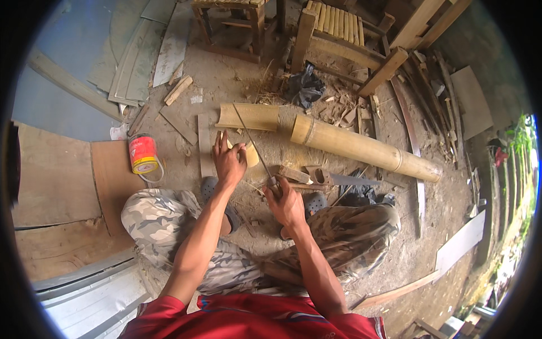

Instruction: The person sits on the floor and uses a knife to split a piece of bamboo into thin strips. The person holds the bamboo with one hand and slices it with the other, producing multiple narrow slats that accumulate on the floor.

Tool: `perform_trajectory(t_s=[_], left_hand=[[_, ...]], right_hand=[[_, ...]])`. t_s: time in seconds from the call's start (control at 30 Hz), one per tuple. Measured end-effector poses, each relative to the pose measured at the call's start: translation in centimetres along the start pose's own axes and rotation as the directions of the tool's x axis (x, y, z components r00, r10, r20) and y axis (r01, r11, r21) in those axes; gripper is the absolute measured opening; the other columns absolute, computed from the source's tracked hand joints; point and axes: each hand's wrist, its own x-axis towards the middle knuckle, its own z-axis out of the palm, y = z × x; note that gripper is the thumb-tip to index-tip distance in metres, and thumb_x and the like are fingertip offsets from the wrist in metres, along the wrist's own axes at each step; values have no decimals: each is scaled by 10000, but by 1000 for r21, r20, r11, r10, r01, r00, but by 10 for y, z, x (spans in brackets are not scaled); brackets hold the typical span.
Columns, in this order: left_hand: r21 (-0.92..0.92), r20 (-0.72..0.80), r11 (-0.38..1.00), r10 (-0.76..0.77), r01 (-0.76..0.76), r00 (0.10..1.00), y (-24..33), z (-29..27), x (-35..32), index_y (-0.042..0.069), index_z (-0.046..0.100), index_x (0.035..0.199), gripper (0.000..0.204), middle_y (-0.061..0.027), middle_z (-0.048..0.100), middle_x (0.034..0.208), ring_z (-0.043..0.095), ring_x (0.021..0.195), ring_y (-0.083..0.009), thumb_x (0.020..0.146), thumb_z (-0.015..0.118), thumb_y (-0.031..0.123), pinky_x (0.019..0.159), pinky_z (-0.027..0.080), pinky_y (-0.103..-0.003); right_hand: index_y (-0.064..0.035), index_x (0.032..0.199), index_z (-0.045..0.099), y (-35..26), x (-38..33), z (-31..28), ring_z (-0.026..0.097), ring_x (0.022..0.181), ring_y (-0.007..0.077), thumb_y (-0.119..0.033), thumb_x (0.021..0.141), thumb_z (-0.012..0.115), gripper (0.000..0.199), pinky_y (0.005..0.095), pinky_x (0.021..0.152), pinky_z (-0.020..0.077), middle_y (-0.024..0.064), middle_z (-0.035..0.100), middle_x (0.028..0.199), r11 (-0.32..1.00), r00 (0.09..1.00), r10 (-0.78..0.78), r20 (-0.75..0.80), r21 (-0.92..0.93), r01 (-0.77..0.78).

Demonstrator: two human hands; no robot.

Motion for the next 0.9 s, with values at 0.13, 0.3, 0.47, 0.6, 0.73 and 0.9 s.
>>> perform_trajectory(t_s=[0.13,0.3,0.47,0.6,0.73,0.9], left_hand=[[22,-46,996,89,-88,995,0,5,-10,56,663,1054,234,-221,362,1489,206,1441,-469,940,595,249,1106,238,-662],[-102,131,974,213,-201,968,-16,-4,6,37,672,1011,192,-215,339,1518,140,1458,-483,929,606,198,1185,193,-567],[-188,211,967,211,-172,954,-29,-17,7,35,685,1032,251,-218,217,1577,67,1480,-465,925,611,250,1187,164,-590],[-180,167,977,147,-117,975,-29,-7,-6,8,678,1040,295,-215,45,1619,20,1485,-476,929,575,261,1190,126,-606],[-126,116,989,94,-80,989,-30,7,-5,-19,677,1022,305,-226,-26,1620,-4,1483,-490,929,548,241,1191,125,-604],[-187,83,982,-3,19,997,-23,3,-5,-28,446,1303,489,-323,10,1574,86,1451,-523,912,579,234,1176,169,-604]], right_hand=[[-29,1202,613,18,-18,4,695,804,387,-323,885,679,437,439,707,537,202,702,827,999,999,-18,30,-44,19],[-7,1200,605,28,-25,22,688,813,410,-263,877,695,421,434,690,543,230,694,843,998,999,-47,-5,-44,46],[12,1205,596,27,-28,30,695,812,400,-228,875,713,425,420,683,546,231,693,853,998,999,-52,6,-17,52],[5,1212,598,20,-30,30,698,822,392,-232,878,711,425,418,693,552,220,702,877,998,999,-54,10,-42,54],[-2,1208,601,19,-33,32,699,828,390,-236,880,710,418,419,701,554,214,706,882,997,997,-72,-16,-41,71],[0,1204,601,16,-38,31,700,830,391,-223,879,712,409,419,699,552,218,704,888,997,999,-33,1,-73,33]])
